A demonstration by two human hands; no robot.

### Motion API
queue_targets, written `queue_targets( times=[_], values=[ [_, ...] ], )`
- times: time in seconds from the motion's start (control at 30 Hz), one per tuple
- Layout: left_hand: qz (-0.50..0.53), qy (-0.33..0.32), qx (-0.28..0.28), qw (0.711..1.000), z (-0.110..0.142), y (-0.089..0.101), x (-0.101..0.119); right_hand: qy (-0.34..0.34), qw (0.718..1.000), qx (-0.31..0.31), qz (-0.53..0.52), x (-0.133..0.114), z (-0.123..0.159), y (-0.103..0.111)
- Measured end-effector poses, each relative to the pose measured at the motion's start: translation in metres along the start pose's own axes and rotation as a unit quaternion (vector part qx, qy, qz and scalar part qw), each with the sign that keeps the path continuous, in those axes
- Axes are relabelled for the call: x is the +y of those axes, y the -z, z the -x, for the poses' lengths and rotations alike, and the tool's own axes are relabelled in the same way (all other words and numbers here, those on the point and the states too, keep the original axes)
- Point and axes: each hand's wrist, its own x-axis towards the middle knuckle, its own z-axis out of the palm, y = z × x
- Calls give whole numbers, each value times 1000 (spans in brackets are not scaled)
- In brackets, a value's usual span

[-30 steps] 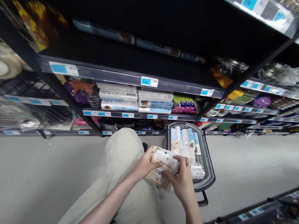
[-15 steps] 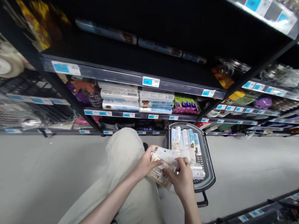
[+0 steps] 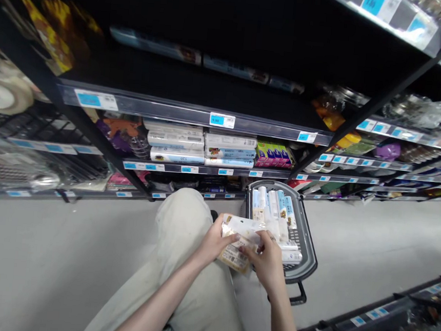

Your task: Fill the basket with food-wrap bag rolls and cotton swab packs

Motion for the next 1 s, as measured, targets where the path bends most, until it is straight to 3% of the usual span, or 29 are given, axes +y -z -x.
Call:
queue_targets(
  times=[0.3, 0.4, 0.47, 0.57, 0.63, 0.77, 0.9, 1.0],
  values=[
    [33, 15, 24, 999, 1, -3, 3, -32, 999, 3, -43, 6, -1, -2],
    [73, 26, 49, 996, 3, -5, 9, -91, 980, 16, -177, 14, -1, -1],
    [101, 59, 84, 990, 4, -6, 15, -123, 941, 45, -312, 20, 0, 0],
    [138, 113, 111, 978, 6, -8, 25, -131, 891, 127, -416, 26, 1, 0],
    [147, 120, 105, 976, 7, -8, 29, -119, 853, 230, -452, 25, 3, -2],
    [149, 118, 103, 976, 7, -9, 31, -68, 753, 444, -481, 17, 7, -8],
    [150, 120, 106, 976, 5, -10, 29, -24, 737, 583, -342, 14, 9, -8],
    [148, 122, 109, 975, 5, -10, 28, -4, 741, 619, -259, 15, 8, -4]
  ],
)
